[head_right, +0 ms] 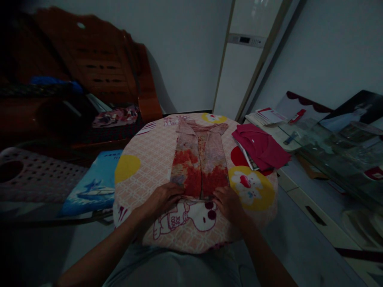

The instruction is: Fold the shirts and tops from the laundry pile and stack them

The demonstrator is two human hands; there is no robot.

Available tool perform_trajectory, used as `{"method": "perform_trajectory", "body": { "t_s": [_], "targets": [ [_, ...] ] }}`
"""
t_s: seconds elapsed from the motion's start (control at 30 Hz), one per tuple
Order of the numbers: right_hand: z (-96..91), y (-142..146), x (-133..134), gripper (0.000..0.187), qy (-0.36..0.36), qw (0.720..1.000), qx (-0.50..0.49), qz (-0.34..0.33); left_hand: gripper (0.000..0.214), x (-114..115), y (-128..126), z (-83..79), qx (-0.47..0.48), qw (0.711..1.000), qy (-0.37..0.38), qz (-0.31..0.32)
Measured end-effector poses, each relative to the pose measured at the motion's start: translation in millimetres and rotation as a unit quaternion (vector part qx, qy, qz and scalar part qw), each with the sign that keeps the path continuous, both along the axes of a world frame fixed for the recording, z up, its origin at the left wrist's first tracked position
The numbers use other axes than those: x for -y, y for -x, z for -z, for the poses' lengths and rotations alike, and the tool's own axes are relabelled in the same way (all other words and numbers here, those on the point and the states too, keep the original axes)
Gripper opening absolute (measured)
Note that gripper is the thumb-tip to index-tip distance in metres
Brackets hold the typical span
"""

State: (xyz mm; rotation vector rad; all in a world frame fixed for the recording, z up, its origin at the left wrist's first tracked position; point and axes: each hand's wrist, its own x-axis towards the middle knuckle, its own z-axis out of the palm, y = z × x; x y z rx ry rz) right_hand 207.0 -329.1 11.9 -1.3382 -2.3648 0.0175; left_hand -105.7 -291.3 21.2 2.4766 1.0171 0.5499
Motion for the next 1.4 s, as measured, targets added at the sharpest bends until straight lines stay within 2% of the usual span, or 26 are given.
{"method": "perform_trajectory", "body": {
  "t_s": [0.1, 0.23, 0.33, 0.47, 0.63, 0.73, 0.87, 0.97, 1.03, 1.2, 1.3, 1.4],
  "targets": [
    [1.0, 3, 0, 0.016, -0.012, 1.000, -0.005, 0.016, 0.021, 0, -1, 1.8, 0.010, 1.000, 0.012, -0.018],
    [-1.9, 10, 1, 0.018, -0.003, 1.000, -0.028, 0.006, 0.027, 4, 1, -5.1, 0.005, 0.999, 0.027, -0.020],
    [-6.3, 24, 3, 0.023, 0.024, 0.999, -0.035, 0.000, 0.044, 7, 2, -9.6, -0.002, 0.999, 0.034, -0.024],
    [-11.2, 52, 2, 0.036, 0.028, 0.999, -0.012, -0.013, 0.053, 10, -4, -8.3, -0.015, 0.998, 0.037, -0.058],
    [-12.6, 78, -7, 0.031, 0.018, 0.999, 0.021, -0.018, 0.047, 10, -7, -5.9, -0.017, 0.995, 0.011, -0.093],
    [-14.4, 82, -11, 0.028, 0.015, 0.999, -0.036, -0.025, 0.036, 10, -3, -9.5, -0.016, 0.994, -0.019, -0.107],
    [-18.5, 82, -11, 0.028, 0.025, 0.994, -0.096, -0.050, 0.035, 13, 2, -11.5, -0.014, 0.994, -0.058, -0.096],
    [-18.9, 82, -6, 0.028, 0.053, 0.995, -0.055, -0.064, 0.034, 16, 3, -9.7, -0.046, 0.997, -0.026, -0.063],
    [-17.5, 78, -4, 0.031, 0.068, 0.994, -0.058, -0.064, 0.034, 19, 4, -11.3, -0.082, 0.995, 0.005, -0.063],
    [-15.0, 45, -7, 0.041, 0.033, 0.979, -0.201, -0.006, 0.031, 20, 7, -31.2, -0.097, 0.994, 0.039, -0.035],
    [-15.3, 21, -9, 0.038, 0.004, 0.971, -0.233, 0.060, 0.018, 14, -11, -41.2, -0.062, 0.997, 0.038, -0.025],
    [-14.3, 9, -7, 0.033, -0.001, 0.965, -0.241, 0.100, 0.022, 4, -45, -39.6, -0.035, 0.998, 0.036, 0.032]
  ]
}}
